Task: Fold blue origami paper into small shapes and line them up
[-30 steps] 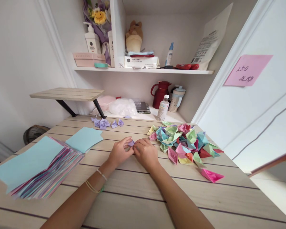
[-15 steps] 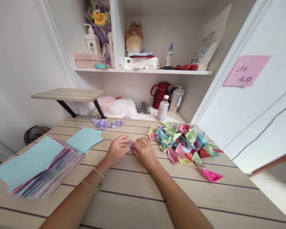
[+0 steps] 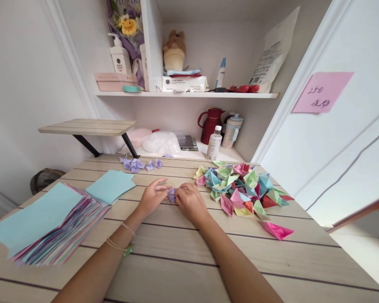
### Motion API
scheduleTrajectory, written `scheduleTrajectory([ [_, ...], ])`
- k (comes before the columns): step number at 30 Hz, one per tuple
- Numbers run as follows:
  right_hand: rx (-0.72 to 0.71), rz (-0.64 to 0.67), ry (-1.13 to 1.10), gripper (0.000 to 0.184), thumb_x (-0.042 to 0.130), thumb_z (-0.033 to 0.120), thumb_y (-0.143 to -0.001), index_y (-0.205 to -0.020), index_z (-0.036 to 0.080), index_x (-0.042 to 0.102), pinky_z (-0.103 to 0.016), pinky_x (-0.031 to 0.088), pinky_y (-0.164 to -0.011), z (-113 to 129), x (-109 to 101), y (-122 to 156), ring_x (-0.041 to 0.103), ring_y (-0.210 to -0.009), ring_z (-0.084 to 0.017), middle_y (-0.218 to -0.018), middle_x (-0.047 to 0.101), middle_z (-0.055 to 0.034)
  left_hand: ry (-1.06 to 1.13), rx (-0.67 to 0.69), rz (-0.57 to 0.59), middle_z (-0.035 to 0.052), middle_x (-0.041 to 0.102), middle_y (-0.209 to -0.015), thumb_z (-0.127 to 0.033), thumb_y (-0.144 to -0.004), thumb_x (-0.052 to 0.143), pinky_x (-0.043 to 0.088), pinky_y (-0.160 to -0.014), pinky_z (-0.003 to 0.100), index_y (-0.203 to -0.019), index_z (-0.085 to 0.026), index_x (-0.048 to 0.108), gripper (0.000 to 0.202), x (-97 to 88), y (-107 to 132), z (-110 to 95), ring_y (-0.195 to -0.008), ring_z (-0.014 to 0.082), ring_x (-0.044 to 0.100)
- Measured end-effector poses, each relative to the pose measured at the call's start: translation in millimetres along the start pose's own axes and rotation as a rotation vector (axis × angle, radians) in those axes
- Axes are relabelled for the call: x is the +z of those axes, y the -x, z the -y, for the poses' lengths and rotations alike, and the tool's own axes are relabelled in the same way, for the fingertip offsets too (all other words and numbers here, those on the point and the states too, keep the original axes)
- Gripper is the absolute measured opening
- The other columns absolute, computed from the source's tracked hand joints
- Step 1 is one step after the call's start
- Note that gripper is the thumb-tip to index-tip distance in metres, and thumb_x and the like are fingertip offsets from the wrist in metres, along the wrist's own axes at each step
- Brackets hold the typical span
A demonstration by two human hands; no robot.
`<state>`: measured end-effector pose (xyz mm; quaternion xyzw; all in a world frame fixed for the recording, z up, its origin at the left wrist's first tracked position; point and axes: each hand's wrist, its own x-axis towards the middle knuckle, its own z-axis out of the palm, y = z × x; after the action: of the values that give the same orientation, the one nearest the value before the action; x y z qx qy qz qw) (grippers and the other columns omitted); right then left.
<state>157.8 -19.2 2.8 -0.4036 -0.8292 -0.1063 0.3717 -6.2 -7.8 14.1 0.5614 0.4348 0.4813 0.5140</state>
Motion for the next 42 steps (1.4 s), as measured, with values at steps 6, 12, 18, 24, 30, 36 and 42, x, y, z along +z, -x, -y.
scheduleTrajectory([
  [6, 0.145, -0.007, -0.067, 0.008, 0.053, 0.014, -0.076, -0.073, 0.019, 0.058, -0.032, 0.039, -0.074, -2.4, 2.0, 2.2, 0.053, -0.079, -0.02, -0.07, 0.062, -0.0055, -0.115, 0.062, 0.09, 0.0161, 0.058, -0.11, -0.026, -0.059, 0.07, 0.051, -0.074, 0.035, -0.113, -0.015, 0.051, 0.058, 7.0, 5.2, 4.0, -0.088, 0.0224, 0.062],
  [12, 0.428, -0.097, -0.383, 0.009, 0.053, 0.019, -0.076, -0.072, 0.019, 0.061, -0.029, 0.044, -0.067, -7.2, 3.2, 2.5, 0.058, -0.071, -0.017, -0.07, 0.064, -0.0031, -0.088, 0.096, 0.061, 0.0135, 0.06, -0.108, -0.025, -0.061, 0.068, 0.046, -0.085, 0.039, -0.109, -0.015, 0.052, 0.052, 9.4, 2.1, 9.7, -0.1, 0.0232, 0.057],
  [18, 0.616, -0.135, -0.674, 0.01, 0.056, 0.024, -0.072, -0.07, 0.019, 0.065, -0.03, 0.047, -0.066, -0.3, 8.4, 1.2, 0.062, -0.068, -0.018, -0.071, 0.068, -0.0031, 0.057, 0.101, -0.058, 0.0147, 0.058, -0.113, -0.024, -0.065, 0.065, 0.042, -0.091, 0.036, -0.108, -0.013, 0.053, 0.046, 22.6, 0.6, 17.1, -0.105, 0.0231, 0.054],
  [24, 0.677, -0.136, -0.767, 0.012, 0.056, 0.025, -0.071, -0.07, 0.018, 0.066, -0.029, 0.049, -0.064, 6.7, 9.9, 0.0, 0.063, -0.065, -0.018, -0.069, 0.068, -0.0029, 0.163, 0.024, -0.144, 0.0139, 0.061, -0.109, -0.02, -0.061, 0.064, 0.047, -0.083, 0.035, -0.108, -0.011, 0.056, 0.048, 30.4, 2.3, 19.8, -0.098, 0.0242, 0.058],
  [30, 0.658, -0.15, -0.641, 0.01, 0.057, 0.024, -0.071, -0.07, 0.02, 0.067, -0.03, 0.048, -0.068, 6.5, 10.1, 0.2, 0.062, -0.069, -0.018, -0.07, 0.068, -0.0025, 0.183, 0.003, -0.172, 0.0121, 0.064, -0.103, -0.019, -0.057, 0.066, 0.046, -0.082, 0.034, -0.104, -0.011, 0.06, 0.048, 30.5, 2.6, 17.6, -0.094, 0.0238, 0.06],
  [36, 0.624, -0.15, -0.599, 0.016, 0.061, 0.024, -0.068, -0.082, 0.021, 0.068, -0.029, 0.047, -0.073, 7.6, 10.0, 0.2, 0.062, -0.075, -0.018, -0.078, 0.068, -0.0032, 0.27, -0.054, -0.178, 0.0109, 0.066, -0.099, -0.017, -0.06, 0.063, 0.046, -0.081, 0.032, -0.11, -0.01, 0.057, 0.051, 32.1, 3.9, 17.0, -0.09, 0.0214, 0.061],
  [42, 0.629, -0.114, -0.522, 0.015, 0.06, 0.024, -0.069, -0.081, 0.021, 0.07, -0.029, 0.046, -0.071, 7.3, 9.5, 1.3, 0.062, -0.073, -0.019, -0.079, 0.068, -0.0046, 0.252, -0.045, -0.155, 0.011, 0.066, -0.099, -0.017, -0.06, 0.064, 0.045, -0.082, 0.032, -0.116, -0.011, 0.053, 0.057, 32.8, 4.6, 17.9, -0.09, 0.0213, 0.06],
])
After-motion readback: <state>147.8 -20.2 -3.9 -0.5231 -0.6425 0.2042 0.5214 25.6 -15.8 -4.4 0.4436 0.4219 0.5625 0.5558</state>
